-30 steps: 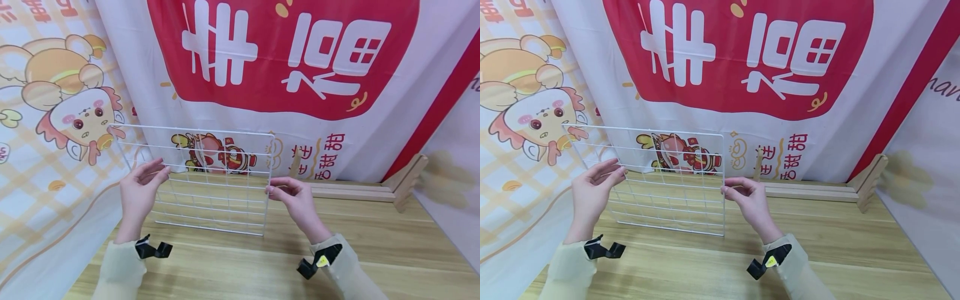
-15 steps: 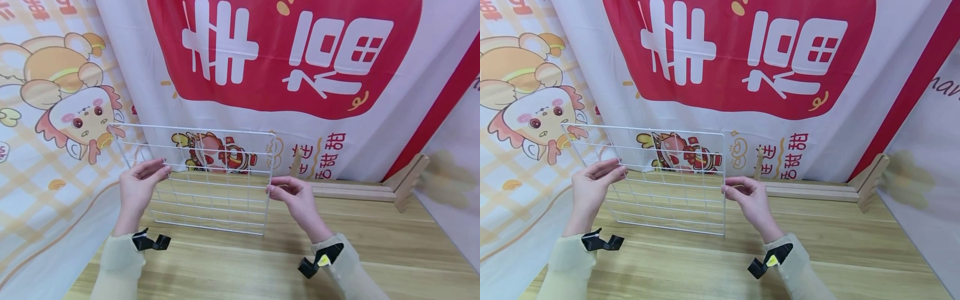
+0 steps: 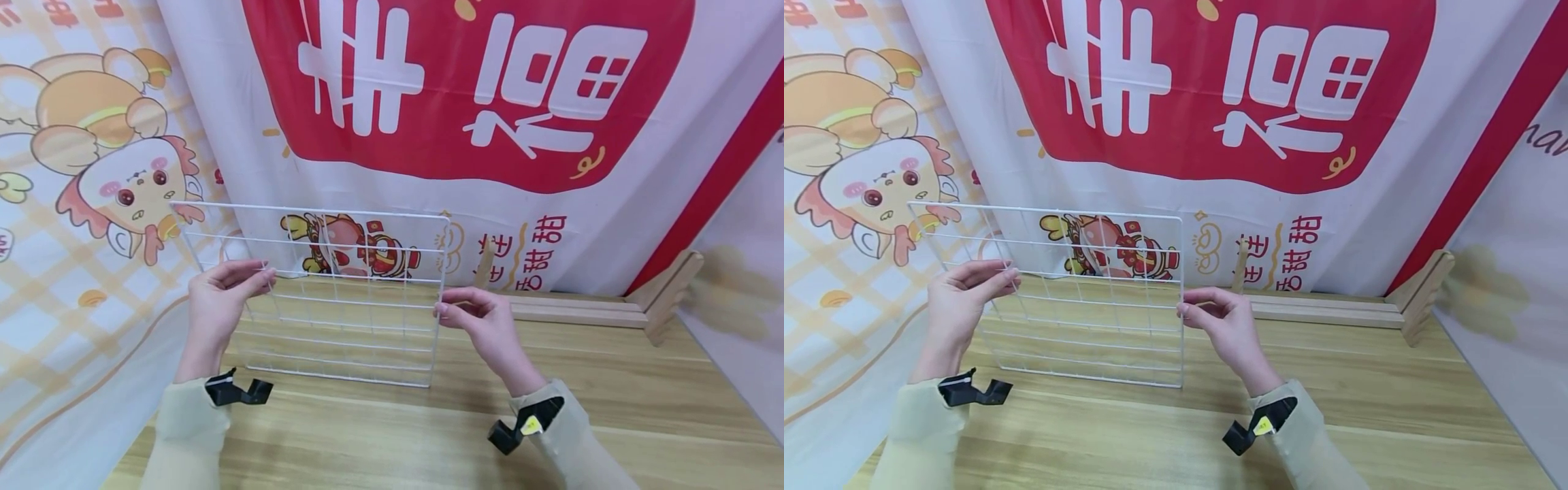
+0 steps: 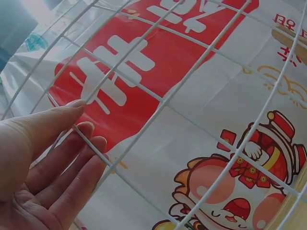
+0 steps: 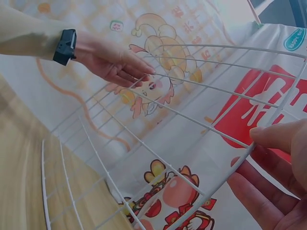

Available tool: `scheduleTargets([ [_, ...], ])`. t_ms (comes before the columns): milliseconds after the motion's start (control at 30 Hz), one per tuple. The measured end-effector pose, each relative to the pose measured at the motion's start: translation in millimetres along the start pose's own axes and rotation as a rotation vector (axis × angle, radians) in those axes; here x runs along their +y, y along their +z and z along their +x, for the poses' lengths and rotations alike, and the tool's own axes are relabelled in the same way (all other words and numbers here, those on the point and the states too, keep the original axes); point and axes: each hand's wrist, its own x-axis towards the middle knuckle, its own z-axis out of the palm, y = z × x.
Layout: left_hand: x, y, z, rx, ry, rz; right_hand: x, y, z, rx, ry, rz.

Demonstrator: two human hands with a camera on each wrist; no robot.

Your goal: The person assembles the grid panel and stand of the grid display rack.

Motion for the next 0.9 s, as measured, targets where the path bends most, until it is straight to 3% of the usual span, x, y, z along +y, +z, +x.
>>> scheduleTargets([
  [300,8.4,-7.3,-3.1,0.000,-0.074,0.033,-0.5,3.0,-0.6,-0.035,-0.005,0.019],
  [500,11.6,-12.3,-6.9,0.014,-0.088,0.043,0.5,-0.3,-1.2,-0.049,0.045,-0.052],
  [900,15.2,-19.4,-14.7,0.013,-0.092,0.079,12.3,-43.8,-4.4,0.048,0.093,-0.111],
])
